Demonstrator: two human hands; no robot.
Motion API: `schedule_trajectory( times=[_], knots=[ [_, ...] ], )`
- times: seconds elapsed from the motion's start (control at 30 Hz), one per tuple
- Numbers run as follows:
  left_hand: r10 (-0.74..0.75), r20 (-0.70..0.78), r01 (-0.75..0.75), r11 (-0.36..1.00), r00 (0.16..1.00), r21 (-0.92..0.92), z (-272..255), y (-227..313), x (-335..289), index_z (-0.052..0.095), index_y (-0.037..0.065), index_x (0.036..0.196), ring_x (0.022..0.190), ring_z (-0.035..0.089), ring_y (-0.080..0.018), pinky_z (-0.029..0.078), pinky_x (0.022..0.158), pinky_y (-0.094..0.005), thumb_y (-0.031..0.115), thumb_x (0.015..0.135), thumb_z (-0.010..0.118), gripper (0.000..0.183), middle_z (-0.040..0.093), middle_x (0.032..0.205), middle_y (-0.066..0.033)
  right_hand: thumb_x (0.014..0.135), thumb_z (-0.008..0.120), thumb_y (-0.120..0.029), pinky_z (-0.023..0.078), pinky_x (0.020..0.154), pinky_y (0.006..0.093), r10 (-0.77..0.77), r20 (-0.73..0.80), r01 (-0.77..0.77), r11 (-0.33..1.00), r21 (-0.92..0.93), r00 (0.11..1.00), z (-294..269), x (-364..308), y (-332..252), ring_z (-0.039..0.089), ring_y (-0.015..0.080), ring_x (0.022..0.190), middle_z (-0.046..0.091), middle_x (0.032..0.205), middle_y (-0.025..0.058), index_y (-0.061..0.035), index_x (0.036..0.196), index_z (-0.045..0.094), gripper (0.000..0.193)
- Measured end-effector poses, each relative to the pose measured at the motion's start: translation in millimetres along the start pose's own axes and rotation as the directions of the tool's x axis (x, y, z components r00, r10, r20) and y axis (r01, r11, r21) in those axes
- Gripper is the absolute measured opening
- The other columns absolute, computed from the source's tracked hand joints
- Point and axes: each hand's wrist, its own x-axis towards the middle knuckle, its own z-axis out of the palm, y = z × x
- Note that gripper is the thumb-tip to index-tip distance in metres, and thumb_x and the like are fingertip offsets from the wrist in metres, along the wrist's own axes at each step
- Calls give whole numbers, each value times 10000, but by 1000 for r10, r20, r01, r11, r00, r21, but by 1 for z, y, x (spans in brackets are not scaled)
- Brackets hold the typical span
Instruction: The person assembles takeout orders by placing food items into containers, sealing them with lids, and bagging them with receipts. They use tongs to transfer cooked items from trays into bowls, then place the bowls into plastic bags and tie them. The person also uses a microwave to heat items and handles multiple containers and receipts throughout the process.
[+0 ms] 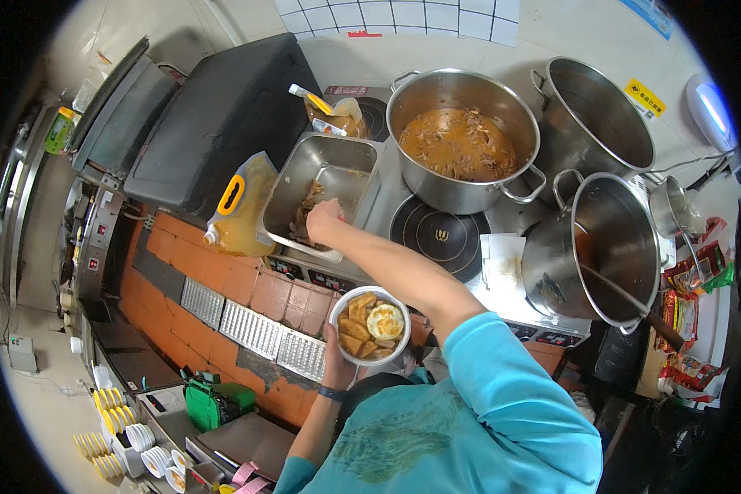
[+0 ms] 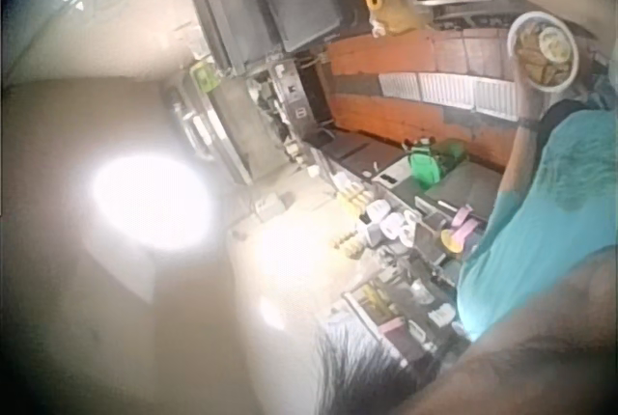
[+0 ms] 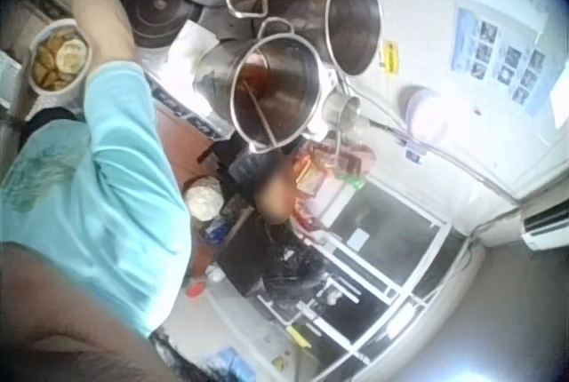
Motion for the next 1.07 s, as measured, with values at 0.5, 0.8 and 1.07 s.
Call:
schedule_trajectory(
  times=[0.5,0.8,1.07],
  knots=[
    [-152,193,176,978,969,-115,79,17,183,426,6,1448,1297,542,-234,460,1071,-366,530,1061,362,654,527,1439,-129,927,607,-519,547,867,466,639,-289,-655,754,53,713,-98,-155,332,685,406,1008,706,947,276,39,1031,679,573],
    [-133,196,140,990,971,-22,113,24,206,375,41,1479,1308,528,-253,458,1081,-394,564,1052,340,676,482,1471,-136,890,678,-420,468,484,393,676,56,-672,715,191,735,-83,-65,414,597,231,485,621,575,128,53,686,661,515],
    [-47,258,74,992,965,-97,121,15,212,348,45,1504,1343,494,-263,421,1116,-400,571,1043,364,700,459,1502,-116,872,671,-424,558,651,366,615,-159,-603,789,121,772,-88,-134,394,708,226,615,700,652,119,-52,933,773,391]
  ],
)
